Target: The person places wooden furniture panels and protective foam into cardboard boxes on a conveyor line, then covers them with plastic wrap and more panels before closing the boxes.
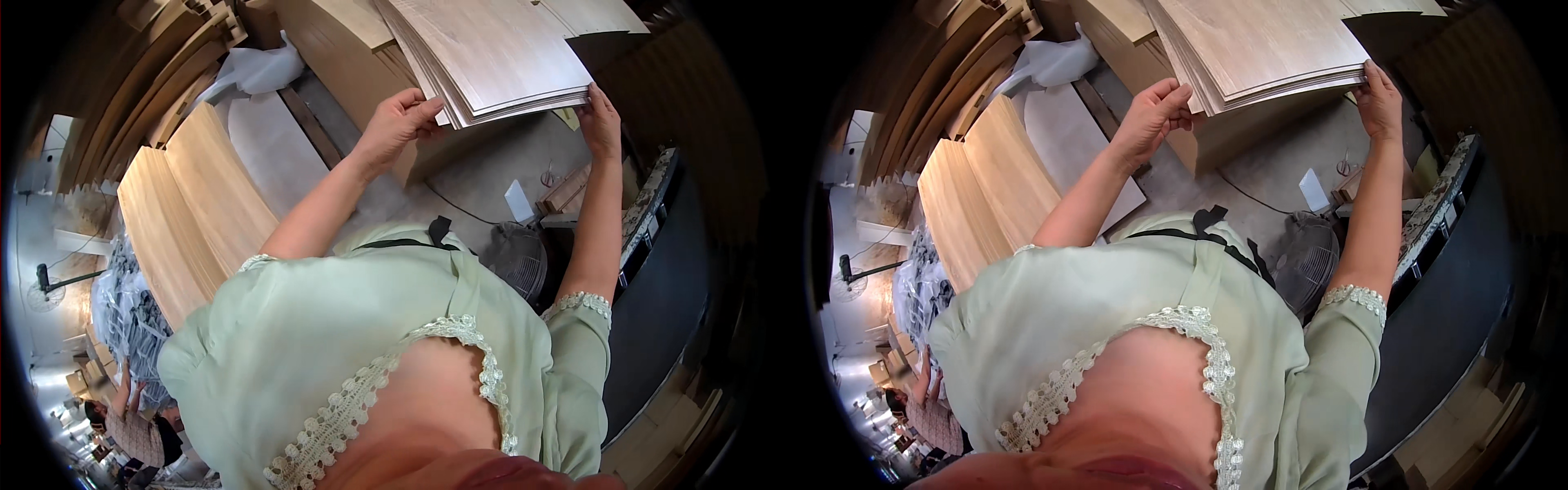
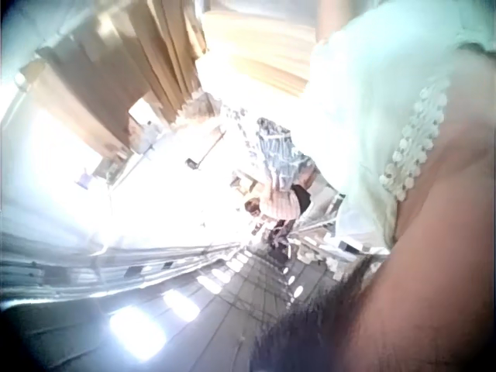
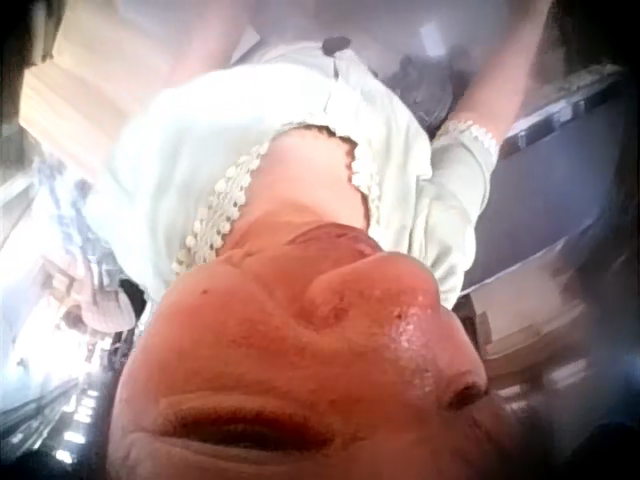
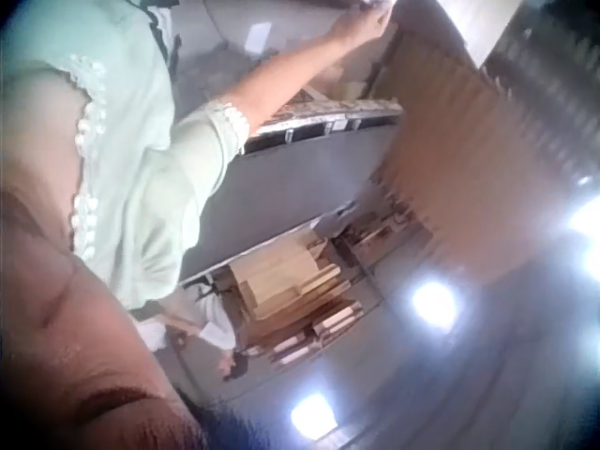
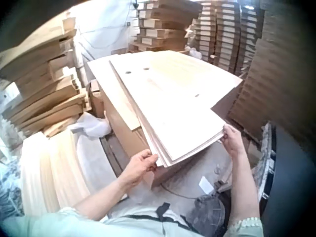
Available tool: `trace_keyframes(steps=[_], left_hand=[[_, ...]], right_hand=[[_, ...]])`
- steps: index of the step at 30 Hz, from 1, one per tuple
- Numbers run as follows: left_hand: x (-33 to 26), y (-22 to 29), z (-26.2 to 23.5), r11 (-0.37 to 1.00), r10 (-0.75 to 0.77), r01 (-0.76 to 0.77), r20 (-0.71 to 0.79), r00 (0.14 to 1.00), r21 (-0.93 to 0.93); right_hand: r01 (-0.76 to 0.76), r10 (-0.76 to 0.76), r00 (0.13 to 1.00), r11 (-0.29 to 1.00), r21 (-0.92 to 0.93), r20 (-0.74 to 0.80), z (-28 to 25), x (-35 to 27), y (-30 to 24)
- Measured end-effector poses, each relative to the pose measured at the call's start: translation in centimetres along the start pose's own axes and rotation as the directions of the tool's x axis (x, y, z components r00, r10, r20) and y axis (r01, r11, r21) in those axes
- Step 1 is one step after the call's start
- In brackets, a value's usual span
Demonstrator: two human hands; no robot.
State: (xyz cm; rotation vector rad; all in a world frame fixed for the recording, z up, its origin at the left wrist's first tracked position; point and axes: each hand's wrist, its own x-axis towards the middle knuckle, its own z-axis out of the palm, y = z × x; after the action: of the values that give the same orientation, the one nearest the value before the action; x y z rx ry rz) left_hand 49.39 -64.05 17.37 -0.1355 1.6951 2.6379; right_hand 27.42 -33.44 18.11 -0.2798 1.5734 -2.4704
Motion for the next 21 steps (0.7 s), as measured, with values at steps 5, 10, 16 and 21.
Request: trace_keyframes(steps=[5, 10, 16, 21], left_hand=[[0.8, -0.1, 1.4, 0.993, 0.024, -0.010, -0.125, 0.992, 0.114], [1.1, -0.2, 1.7, 0.990, 0.060, -0.037, -0.165, 0.984, 0.140], [0.7, -0.1, 1.6, 0.960, 0.112, -0.075, -0.123, 0.986, 0.270], [0.8, 0.0, 1.6, 0.943, 0.119, -0.057, -0.173, 0.978, 0.327]], right_hand=[[0.004, -0.008, 0.997, 0.999, -0.053, -0.078, 0.6, 0.7, 1.0], [-0.042, 0.017, 0.977, 0.993, -0.112, -0.212, 1.3, 1.1, 0.6], [-0.029, -0.026, 0.948, 0.985, -0.168, -0.316, 3.4, 0.0, 0.9], [-0.043, -0.014, 0.943, 0.985, -0.166, -0.332, 4.0, -0.1, 1.2]])
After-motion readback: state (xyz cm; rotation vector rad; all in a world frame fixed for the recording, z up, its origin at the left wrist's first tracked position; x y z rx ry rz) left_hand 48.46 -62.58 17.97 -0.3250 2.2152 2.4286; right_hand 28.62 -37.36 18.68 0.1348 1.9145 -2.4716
